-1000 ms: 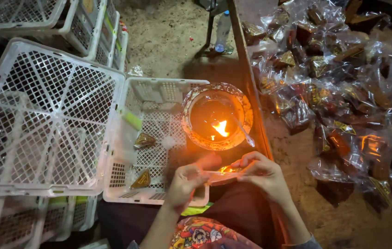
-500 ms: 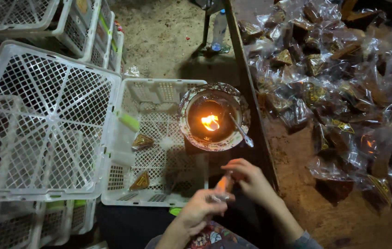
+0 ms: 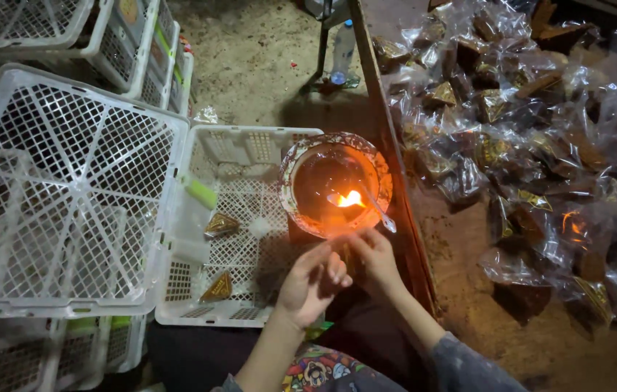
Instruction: Sealing plastic bags containing food items by passing the edges over a candle flame
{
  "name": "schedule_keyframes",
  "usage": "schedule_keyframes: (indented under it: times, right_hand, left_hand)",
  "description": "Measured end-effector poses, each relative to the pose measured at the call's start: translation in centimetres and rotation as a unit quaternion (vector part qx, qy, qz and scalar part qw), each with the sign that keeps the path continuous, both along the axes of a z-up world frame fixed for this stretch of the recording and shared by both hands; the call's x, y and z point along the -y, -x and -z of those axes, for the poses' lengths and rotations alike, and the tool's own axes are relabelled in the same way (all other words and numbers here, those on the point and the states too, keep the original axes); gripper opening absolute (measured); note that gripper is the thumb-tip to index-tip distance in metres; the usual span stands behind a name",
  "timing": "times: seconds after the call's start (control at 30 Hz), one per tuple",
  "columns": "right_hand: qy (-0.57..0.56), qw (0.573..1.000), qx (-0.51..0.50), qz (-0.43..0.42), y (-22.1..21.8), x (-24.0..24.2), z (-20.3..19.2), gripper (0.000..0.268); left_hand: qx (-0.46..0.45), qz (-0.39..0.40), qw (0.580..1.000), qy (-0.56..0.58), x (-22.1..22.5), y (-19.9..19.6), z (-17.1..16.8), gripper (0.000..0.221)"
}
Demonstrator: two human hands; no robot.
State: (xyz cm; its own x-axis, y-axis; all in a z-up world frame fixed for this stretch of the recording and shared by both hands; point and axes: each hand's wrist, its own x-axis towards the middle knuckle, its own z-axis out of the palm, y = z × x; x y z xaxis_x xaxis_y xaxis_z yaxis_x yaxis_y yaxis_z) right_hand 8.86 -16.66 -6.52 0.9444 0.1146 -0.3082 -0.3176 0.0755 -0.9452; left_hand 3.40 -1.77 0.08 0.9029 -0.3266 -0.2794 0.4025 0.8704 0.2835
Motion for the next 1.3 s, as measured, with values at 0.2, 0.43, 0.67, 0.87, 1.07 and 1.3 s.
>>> schedule_keyframes:
  times: [0.2, 0.43, 0.67, 0.87, 1.07, 1.3]
  right_hand:
    - [-0.068, 0.969, -0.129, 0.200, -2.7, -2.5, 1.3, 0.016]
    - [-0.050, 0.984, -0.099, 0.138, 1.5, -1.8, -4.0, 0.039]
    - [0.007, 0.995, 0.010, 0.100, 4.4, 0.3, -0.2, 0.046]
    - [0.282, 0.939, 0.154, 0.124, -3.2, 5.9, -7.0, 0.008]
    - [0.686, 0.725, 0.052, -0.022, -12.1, 15.2, -4.3, 0.097]
    - [0.276, 0.903, 0.100, 0.314, -8.1, 16.0, -5.0, 0.051]
  left_hand:
    - [-0.166, -0.004, 0.981, -0.104, 2.3, 2.5, 5.3, 0.036]
    - [-0.237, -0.033, 0.971, -0.019, 3.8, 2.4, 10.1, 0.031]
    - [-0.042, -0.142, 0.979, -0.139, 3.3, 2.6, 7.6, 0.057]
    - [-0.192, -0.179, 0.957, -0.125, 0.2, 4.5, 12.6, 0.037]
    - [-0.386, -0.119, 0.867, -0.292, -4.8, 6.3, 21.7, 0.069]
    - [-0.182, -0.088, 0.895, -0.398, -0.4, 3.7, 9.7, 0.045]
